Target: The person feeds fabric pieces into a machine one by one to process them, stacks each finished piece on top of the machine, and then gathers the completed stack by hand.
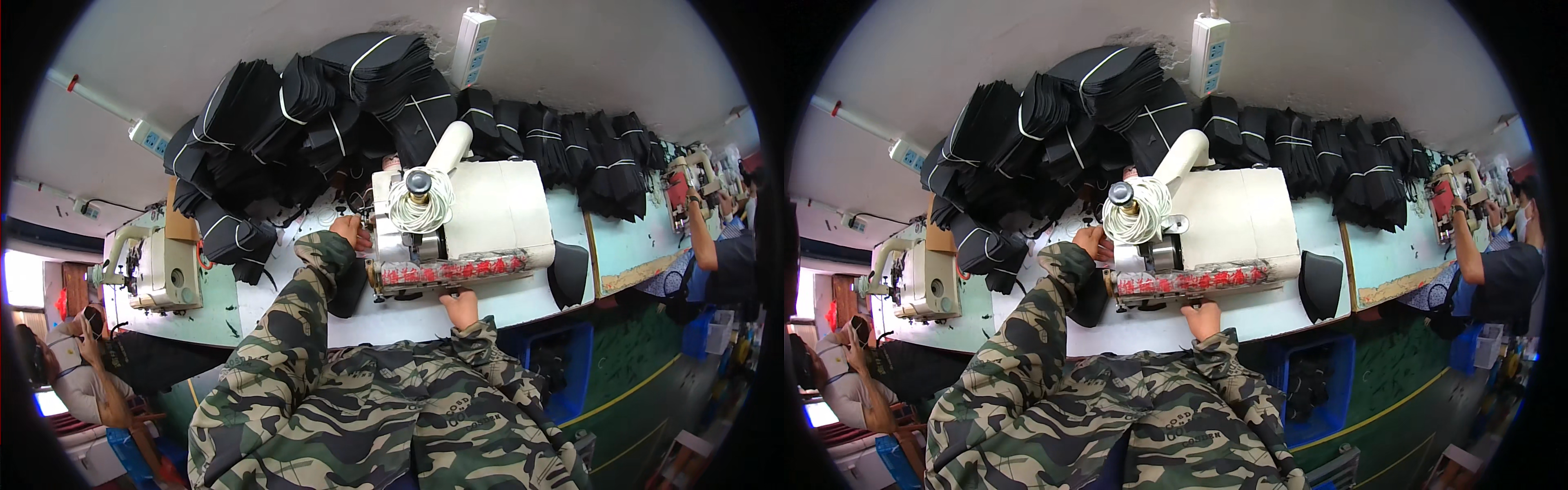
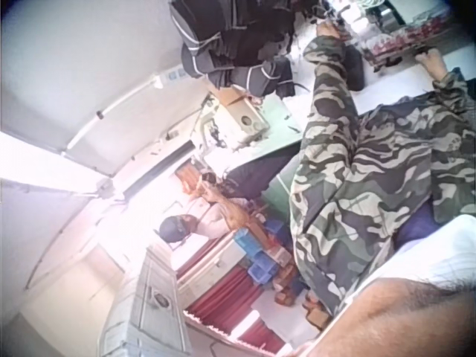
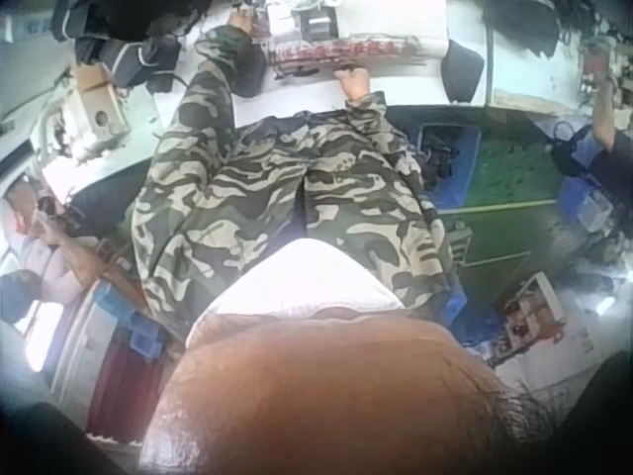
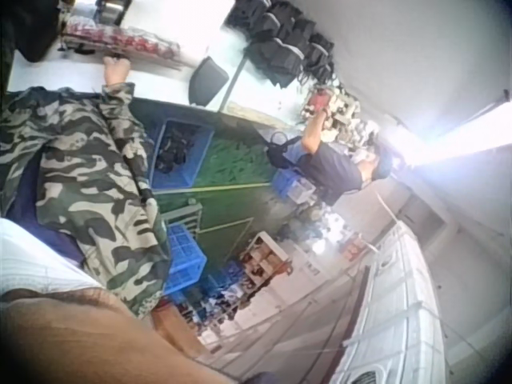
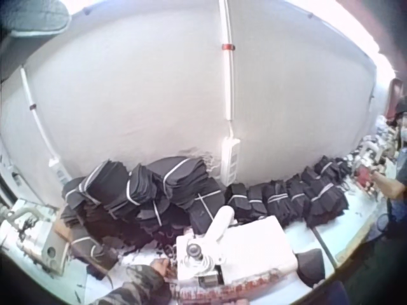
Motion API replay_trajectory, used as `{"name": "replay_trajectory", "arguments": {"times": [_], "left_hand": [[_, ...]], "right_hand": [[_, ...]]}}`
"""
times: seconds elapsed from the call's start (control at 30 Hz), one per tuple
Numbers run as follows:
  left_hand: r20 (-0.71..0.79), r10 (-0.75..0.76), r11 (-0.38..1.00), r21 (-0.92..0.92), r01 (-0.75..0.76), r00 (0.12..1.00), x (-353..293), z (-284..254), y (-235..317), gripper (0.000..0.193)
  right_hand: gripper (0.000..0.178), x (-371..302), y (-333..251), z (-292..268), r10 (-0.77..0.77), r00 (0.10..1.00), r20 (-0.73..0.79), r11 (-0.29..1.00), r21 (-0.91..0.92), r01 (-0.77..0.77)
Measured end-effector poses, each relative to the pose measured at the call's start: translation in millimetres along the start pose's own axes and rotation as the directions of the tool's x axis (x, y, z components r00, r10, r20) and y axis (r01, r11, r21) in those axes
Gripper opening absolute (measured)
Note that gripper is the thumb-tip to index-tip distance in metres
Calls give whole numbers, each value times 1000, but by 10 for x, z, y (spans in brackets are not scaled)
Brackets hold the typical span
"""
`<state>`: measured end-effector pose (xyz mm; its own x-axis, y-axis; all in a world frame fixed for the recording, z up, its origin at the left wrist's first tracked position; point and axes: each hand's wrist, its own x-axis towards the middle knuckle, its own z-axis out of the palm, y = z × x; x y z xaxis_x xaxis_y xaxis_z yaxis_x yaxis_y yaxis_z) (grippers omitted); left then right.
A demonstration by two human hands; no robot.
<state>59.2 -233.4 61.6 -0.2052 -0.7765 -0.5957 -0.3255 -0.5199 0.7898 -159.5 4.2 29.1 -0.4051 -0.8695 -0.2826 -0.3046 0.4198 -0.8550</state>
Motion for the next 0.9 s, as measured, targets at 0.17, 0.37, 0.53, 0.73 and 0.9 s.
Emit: {"name": "replay_trajectory", "arguments": {"times": [0.17, 0.37, 0.53, 0.73, 0.9], "left_hand": [[-37, -38, 999, -4, 38, 999, -70, 31, 82, 42], [-141, 84, 944, 328, -34, 986, -127, 10, 131, 44], [-53, 66, 991, 121, -59, 996, -70, -15, 62, 41], [-6, -4, 1000, 3, 4, 1000, 72, -59, -70, 42], [9, 25, 998, 52, -25, 1000, 47, -58, -29, 44]], "right_hand": [[31, -9, -68, -23, 83, 996, -27, 995, -58, -84], [31, -26, -155, -6, 129, 991, -37, 975, -176, -134], [30, 13, -18, -43, 111, 992, 55, 992, 45, -114], [30, 28, -8, -18, 145, 987, 66, 988, -59, -142], [31, 0, -107, -62, 126, 990, 65, 992, -18, -125]]}}
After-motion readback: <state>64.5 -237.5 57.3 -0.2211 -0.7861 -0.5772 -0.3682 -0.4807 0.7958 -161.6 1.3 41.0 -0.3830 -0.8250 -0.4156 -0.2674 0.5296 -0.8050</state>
